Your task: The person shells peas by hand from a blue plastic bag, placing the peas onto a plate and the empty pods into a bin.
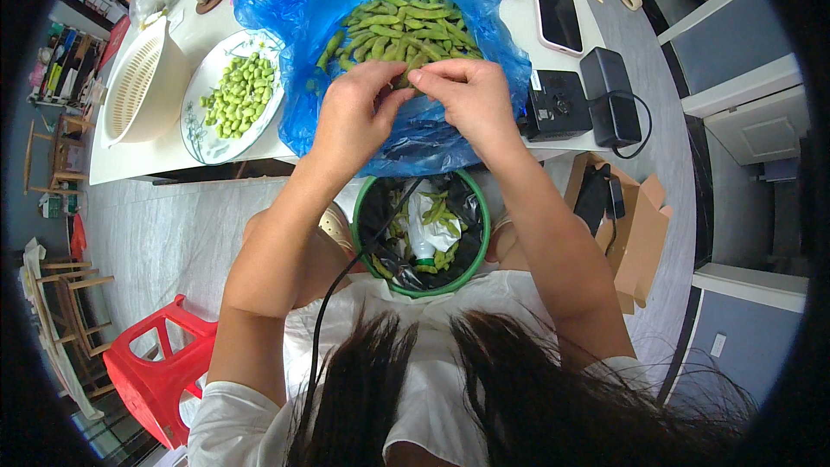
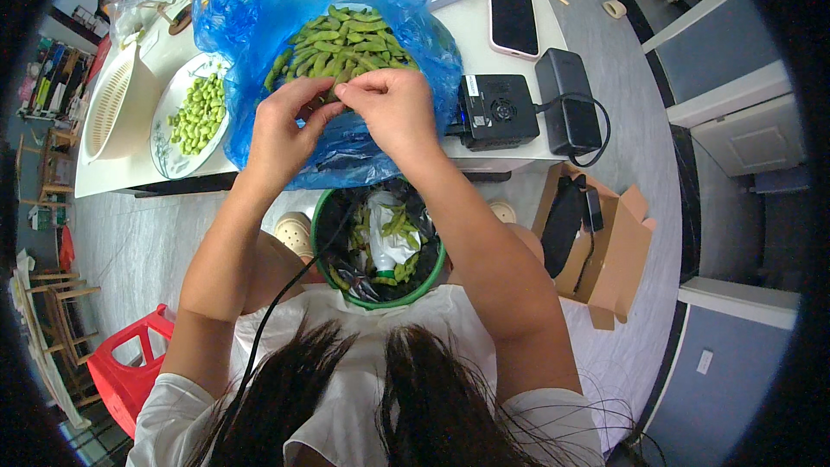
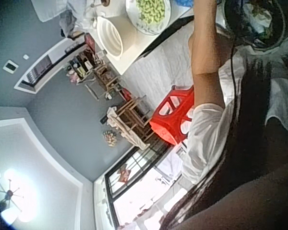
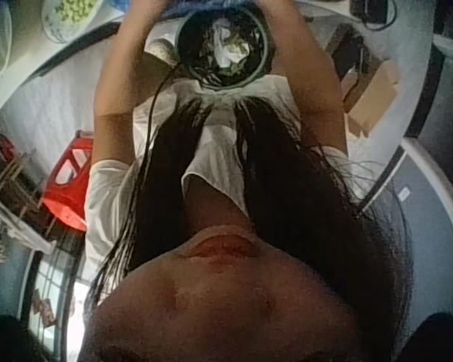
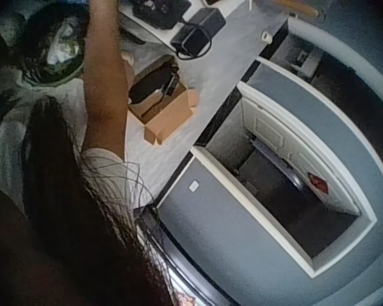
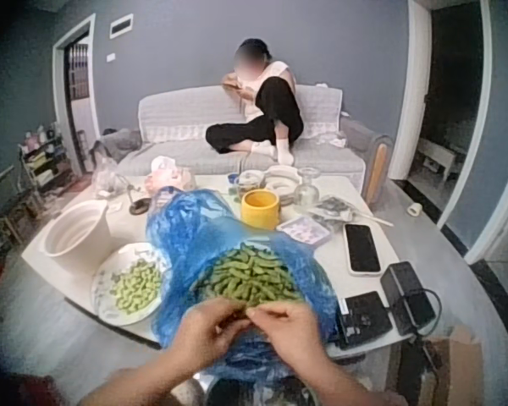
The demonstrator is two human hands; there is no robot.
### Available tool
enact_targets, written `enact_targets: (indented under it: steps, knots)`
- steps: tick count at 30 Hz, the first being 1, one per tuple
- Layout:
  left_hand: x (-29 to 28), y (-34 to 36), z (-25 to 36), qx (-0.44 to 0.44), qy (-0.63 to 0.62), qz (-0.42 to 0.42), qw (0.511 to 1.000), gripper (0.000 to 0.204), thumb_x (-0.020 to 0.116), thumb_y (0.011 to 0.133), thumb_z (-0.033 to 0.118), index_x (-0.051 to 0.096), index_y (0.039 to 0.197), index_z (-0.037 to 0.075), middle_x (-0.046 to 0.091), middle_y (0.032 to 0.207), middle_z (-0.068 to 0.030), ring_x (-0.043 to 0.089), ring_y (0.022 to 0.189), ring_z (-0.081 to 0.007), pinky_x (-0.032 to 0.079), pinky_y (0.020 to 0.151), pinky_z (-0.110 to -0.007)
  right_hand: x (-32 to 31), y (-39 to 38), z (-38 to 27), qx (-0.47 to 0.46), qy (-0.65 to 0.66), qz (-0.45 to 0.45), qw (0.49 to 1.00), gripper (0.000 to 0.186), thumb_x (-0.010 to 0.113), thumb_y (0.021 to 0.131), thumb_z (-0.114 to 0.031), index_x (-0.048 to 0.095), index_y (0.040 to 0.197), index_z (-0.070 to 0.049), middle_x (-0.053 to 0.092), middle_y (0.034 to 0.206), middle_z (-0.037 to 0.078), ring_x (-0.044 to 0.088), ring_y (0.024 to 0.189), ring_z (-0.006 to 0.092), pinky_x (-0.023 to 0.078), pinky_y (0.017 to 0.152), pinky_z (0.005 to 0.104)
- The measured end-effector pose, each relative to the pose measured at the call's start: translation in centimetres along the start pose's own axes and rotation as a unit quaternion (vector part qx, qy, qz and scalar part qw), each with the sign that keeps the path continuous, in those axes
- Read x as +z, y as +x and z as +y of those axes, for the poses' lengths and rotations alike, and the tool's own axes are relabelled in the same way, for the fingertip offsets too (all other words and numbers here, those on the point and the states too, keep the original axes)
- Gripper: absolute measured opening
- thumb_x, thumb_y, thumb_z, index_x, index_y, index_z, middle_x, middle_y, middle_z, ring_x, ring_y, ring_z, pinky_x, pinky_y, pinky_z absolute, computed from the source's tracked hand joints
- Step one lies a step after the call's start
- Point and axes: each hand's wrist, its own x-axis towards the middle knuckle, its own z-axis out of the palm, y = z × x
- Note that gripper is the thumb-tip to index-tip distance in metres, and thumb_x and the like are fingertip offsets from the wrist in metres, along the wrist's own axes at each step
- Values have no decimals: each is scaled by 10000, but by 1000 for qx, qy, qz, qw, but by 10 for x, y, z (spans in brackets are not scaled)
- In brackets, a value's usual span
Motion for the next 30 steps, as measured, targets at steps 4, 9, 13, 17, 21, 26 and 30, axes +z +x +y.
enact_targets:
  steps: [4, 9, 13, 17, 21, 26, 30]
  knots:
    - [2, 1, -1, -76, -81, -11, 994, 244, 655, 729, 31, 600, 964, -7, 618, 744, -92, 568, 611, -141, 464, 551, -255, 0, 0, 0, -21, 13, 13, 1000, 153, 682, 704, -131, 668, 750, 14, 625, 625, 48, 537, 557, 70, 415, 505, 214]
    - [-1, 1, -4, -63, -49, 14, 997, 221, 676, 709, 41, 603, 912, -12, 621, 733, -86, 577, 612, -121, 466, 549, -251, 3, -1, -3, -14, 18, 7, 1000, 129, 668, 712, -108, 669, 755, 13, 621, 614, 49, 534, 545, 69, 410, 490, 209]
    - [-5, 3, 1, -35, -12, 35, 999, 188, 686, 653, 48, 586, 807, 10, 597, 700, -114, 579, 591, -218, 451, 532, -291, 3, -1, -4, -34, 7, -6, 999, 123, 658, 721, -106, 669, 757, 11, 617, 607, 46, 535, 542, 66, 405, 482, 207]
    - [-9, 4, 4, -51, 2, -1, 999, 183, 695, 666, 27, 573, 797, -13, 594, 701, -87, 579, 606, -137, 468, 560, -247, 3, 1, -2, -51, 3, -20, 999, 98, 640, 699, -81, 664, 722, 11, 611, 588, 39, 530, 529, 60, 401, 474, 204]
    - [-7, 3, 6, -36, 3, -3, 999, 176, 691, 671, 24, 564, 787, -13, 592, 702, -83, 572, 606, -130, 467, 556, -245, 3, 2, -1, -84, -16, 0, 996, 90, 623, 665, -70, 655, 680, 12, 601, 565, 35, 523, 515, 58, 396, 463, 202]
    - [0, 0, 5, -78, -108, 24, 991, 150, 678, 678, 29, 547, 748, 3, 586, 671, -89, 570, 551, -177, 456, 502, -281, 5, 0, -8, -29, 57, 13, 998, 94, 621, 657, -78, 633, 628, 11, 580, 544, 30, 496, 486, 55, 371, 434, 201]
    - [-1, 4, 0, -174, -357, -9, 918, 135, 662, 734, 37, 546, 798, 8, 607, 704, -73, 572, 553, -133, 474, 503, -247, 3, -2, -12, 53, 187, -8, 981, 87, 606, 682, -69, 606, 646, 10, 550, 561, 27, 435, 438, 43, 300, 375, 187]
